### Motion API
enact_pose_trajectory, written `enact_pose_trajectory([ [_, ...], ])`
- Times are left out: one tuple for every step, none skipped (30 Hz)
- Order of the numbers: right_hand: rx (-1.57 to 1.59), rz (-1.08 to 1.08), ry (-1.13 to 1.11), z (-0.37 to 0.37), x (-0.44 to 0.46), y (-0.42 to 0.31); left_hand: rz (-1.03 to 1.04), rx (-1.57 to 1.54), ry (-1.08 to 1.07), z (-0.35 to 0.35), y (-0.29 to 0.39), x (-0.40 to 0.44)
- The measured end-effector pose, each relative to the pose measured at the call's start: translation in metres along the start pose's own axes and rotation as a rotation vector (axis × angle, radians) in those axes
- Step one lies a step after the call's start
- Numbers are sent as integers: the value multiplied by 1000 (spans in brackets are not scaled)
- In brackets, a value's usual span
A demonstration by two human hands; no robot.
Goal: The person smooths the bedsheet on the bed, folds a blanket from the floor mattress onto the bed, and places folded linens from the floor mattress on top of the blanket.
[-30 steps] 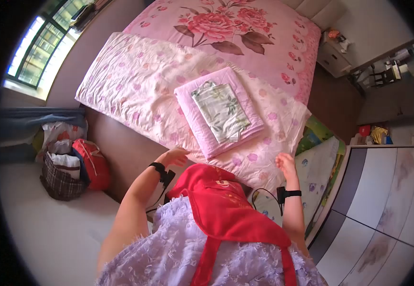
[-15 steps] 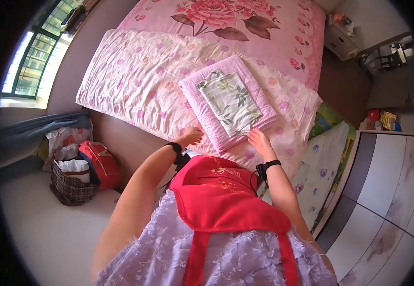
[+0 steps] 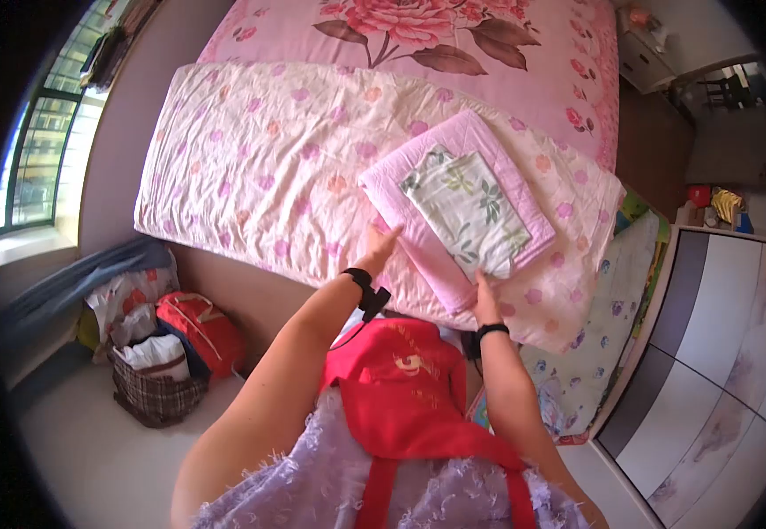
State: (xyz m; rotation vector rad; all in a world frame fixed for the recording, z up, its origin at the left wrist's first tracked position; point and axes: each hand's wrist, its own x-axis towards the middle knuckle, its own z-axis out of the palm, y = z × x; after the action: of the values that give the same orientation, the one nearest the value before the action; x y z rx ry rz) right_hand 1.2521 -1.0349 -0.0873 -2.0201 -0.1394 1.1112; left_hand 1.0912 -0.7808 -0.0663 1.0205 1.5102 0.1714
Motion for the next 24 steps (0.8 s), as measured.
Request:
enact_pose_trajectory([
  [112, 151, -84, 0, 3, 2, 68, -9, 30, -12, 13, 19],
  [210, 309, -153, 0, 6, 3, 136, -15, 60, -29, 46, 21],
  [198, 289, -103, 2, 4, 6, 309, 227, 216, -34, 28, 75],
  [184, 270, -53, 5, 4, 11, 235, 118, 72, -45, 48, 85],
  [431, 306, 14, 12, 7, 15, 156, 17, -75, -53, 67, 87],
  [679, 332, 89, 19, 8, 17, 121, 13, -169, -57, 76, 100],
  [770, 321, 39, 21, 8, 20, 77, 19, -266, -62, 80, 108],
  [821, 318, 37, 24, 10, 19, 28, 30, -366, -65, 85, 112],
  [870, 340, 21, 22, 9, 16, 20, 112, -414, -65, 95, 108],
  [917, 360, 8, 14, 8, 12, 12, 193, -465, -62, 106, 102],
  [959, 372, -5, 9, 5, 1, 10, 267, -516, -58, 114, 95],
  [899, 328, 0, 6, 1, -18, -36, 151, -446, -53, 113, 90],
  [843, 281, -13, 0, 4, -24, 17, 105, -492, -48, 116, 87],
  [784, 230, -28, -14, 9, -28, 73, 54, -538, -42, 122, 85],
  [727, 179, -44, -24, 16, -33, 131, 7, -580, -41, 133, 80],
  [731, 153, 52, -28, 24, -38, 161, -84, -664, -43, 142, 73],
  [637, 95, 67, -31, 7, -71, 260, -111, -570, -43, 154, 49],
  [545, 23, 88, -35, -30, -131, 372, -70, -594, -57, 167, 28],
  [455, -59, 119, -39, -47, -173, 485, -33, -612, -71, 180, 7],
  [468, -155, 88, -42, -43, -175, 442, -111, -615, -90, 187, -12],
  [454, -209, 75, -43, -46, -183, 399, -189, -615, -110, 193, -30],
  [438, -255, 60, -41, -51, -191, 363, -282, -612, -133, 182, -24],
  [422, -295, 42, -37, -53, -200, 328, -375, -608, -156, 171, -17],
  [435, -308, -34, -33, -59, -213, 397, -381, -596, -180, 168, -27],
])
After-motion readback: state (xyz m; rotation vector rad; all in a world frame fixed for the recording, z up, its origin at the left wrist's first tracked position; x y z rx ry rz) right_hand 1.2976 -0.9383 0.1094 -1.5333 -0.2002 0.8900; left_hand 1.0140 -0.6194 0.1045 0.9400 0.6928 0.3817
